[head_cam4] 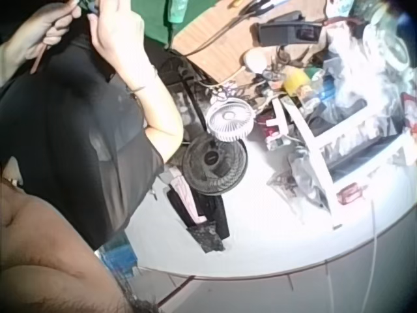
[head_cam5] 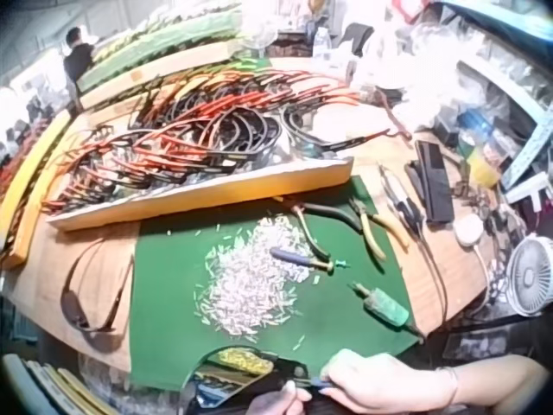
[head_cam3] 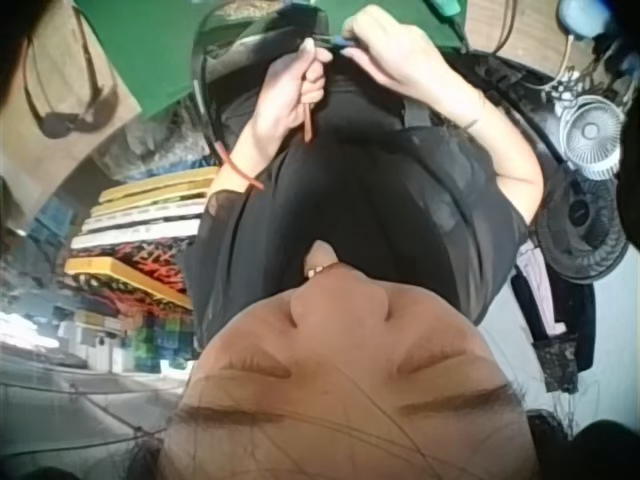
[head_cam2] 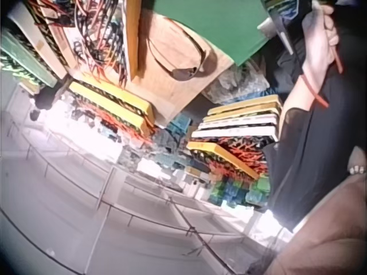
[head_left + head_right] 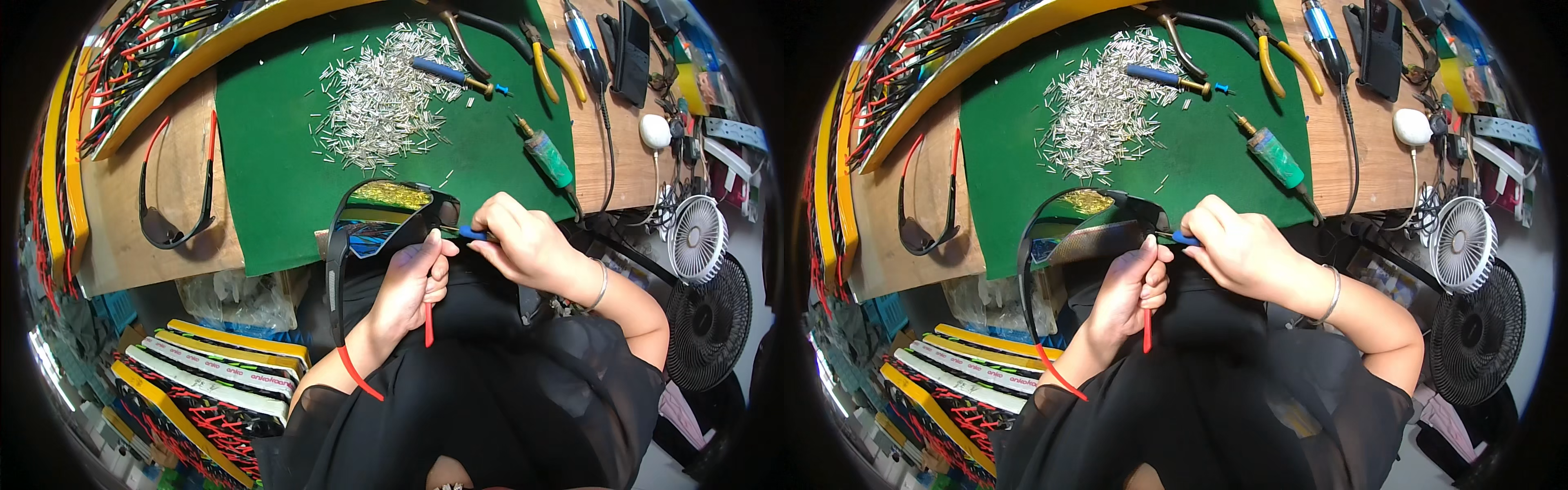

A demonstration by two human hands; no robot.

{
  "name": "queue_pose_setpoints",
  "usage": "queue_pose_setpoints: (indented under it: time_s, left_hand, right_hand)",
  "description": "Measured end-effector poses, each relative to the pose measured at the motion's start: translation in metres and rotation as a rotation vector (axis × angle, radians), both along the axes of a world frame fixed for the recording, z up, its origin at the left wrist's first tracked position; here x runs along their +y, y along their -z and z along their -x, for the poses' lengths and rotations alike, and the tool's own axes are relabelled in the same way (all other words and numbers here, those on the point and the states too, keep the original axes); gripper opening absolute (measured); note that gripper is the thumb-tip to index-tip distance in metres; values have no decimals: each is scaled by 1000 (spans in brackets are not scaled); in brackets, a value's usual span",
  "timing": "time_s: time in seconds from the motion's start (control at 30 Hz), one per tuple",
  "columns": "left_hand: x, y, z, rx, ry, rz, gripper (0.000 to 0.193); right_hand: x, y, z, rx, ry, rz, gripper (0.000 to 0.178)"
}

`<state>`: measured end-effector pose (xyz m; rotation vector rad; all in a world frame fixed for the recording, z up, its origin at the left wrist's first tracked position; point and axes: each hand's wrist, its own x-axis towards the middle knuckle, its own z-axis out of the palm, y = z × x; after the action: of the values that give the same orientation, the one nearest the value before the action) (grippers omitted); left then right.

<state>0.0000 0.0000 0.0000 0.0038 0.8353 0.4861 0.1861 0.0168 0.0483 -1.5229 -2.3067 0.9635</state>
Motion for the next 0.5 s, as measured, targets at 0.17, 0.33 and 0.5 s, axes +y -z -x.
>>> queue_pose_setpoints:
  time_s: [0.17,0.33,0.5]
  left_hand:
    - [-2,-2,2,12,-1,8,32]
    - [0,-3,0,28,6,10,32]
    - [0,-1,-1,20,7,3,32]
  right_hand:
    - [-4,7,-1,-90,0,70,21]
    - [-1,-2,2,73,15,-81,22]
    - [-2,4,-4,-65,13,67,24]
